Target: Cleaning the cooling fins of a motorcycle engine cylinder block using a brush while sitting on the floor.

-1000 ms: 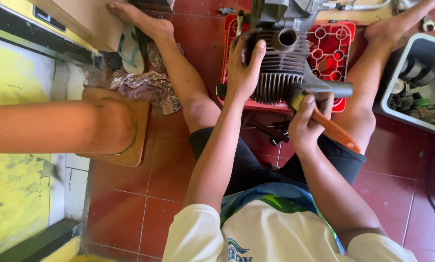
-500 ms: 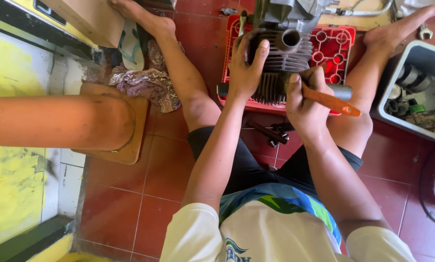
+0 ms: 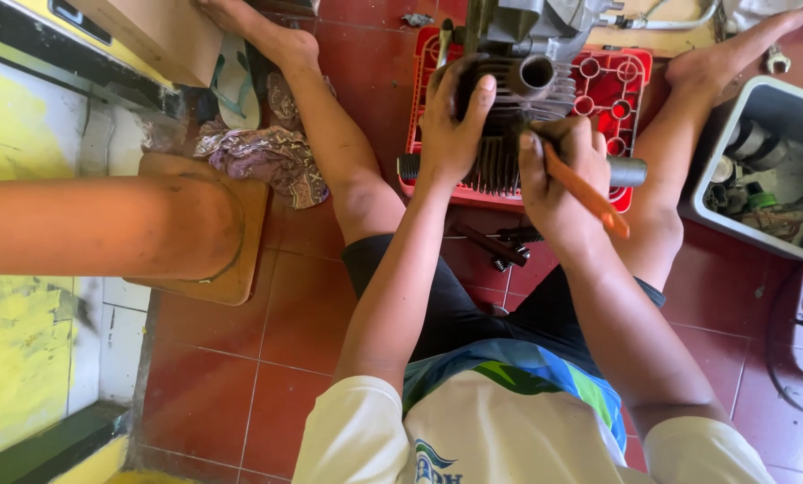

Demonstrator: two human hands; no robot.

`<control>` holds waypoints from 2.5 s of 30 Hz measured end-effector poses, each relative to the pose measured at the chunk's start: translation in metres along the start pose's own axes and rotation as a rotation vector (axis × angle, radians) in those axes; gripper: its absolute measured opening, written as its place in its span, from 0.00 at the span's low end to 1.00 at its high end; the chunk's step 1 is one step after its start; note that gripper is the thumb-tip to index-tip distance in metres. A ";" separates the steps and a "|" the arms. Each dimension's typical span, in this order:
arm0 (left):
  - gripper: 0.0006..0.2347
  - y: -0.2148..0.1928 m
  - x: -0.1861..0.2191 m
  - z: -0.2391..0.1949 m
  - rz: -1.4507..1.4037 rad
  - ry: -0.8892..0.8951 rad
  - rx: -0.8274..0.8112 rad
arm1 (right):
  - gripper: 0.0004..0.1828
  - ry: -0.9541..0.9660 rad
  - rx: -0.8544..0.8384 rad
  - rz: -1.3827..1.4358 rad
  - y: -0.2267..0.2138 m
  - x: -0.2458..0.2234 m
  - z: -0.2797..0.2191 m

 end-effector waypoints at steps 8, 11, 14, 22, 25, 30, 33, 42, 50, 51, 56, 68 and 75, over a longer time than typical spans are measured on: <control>0.22 0.002 0.001 -0.001 -0.007 0.029 -0.006 | 0.07 0.013 -0.272 -0.109 -0.004 -0.025 -0.008; 0.22 0.000 0.003 -0.001 0.006 0.006 -0.015 | 0.07 0.016 -0.221 -0.096 0.000 -0.020 -0.004; 0.24 0.001 -0.002 0.000 0.025 -0.015 -0.024 | 0.06 0.012 -0.153 -0.112 0.007 -0.007 0.008; 0.22 0.000 -0.001 0.000 0.017 0.024 0.019 | 0.08 0.011 -0.263 -0.112 0.008 -0.025 -0.024; 0.24 0.003 -0.004 -0.001 0.039 0.049 0.012 | 0.10 0.024 -0.368 -0.189 0.020 -0.011 -0.039; 0.22 0.000 -0.002 -0.001 0.088 0.020 0.024 | 0.06 0.018 -0.271 -0.145 0.015 -0.018 -0.025; 0.20 0.002 -0.005 0.002 0.028 0.029 0.009 | 0.08 -0.022 -0.103 -0.125 0.008 -0.022 -0.008; 0.29 0.003 -0.002 -0.005 0.085 0.009 -0.039 | 0.11 0.026 -0.434 -0.285 0.019 -0.011 -0.061; 0.24 -0.037 0.083 -0.129 0.357 0.447 0.109 | 0.09 -0.107 -0.270 -0.166 0.000 -0.015 -0.042; 0.24 -0.038 0.081 -0.134 0.362 0.441 0.103 | 0.09 -0.100 -0.273 -0.161 0.002 -0.016 -0.039; 0.36 -0.054 0.073 -0.138 0.350 0.345 0.060 | 0.17 -0.085 -0.430 0.002 0.023 -0.021 -0.032; 0.10 -0.070 0.049 -0.116 -0.076 0.278 0.285 | 0.31 0.140 -0.299 0.339 -0.008 -0.027 -0.016; 0.10 -0.036 0.055 -0.080 0.003 0.226 0.138 | 0.15 0.135 -0.056 0.346 -0.020 0.014 0.011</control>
Point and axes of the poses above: each hand's wrist, its own z-axis towards the middle knuckle, its own y-axis out of the palm, x = y × z, the point moved 6 cm from there along z, towards the middle knuckle, and after that the axes turned 5 degrees about z, right-handed, at the moved point
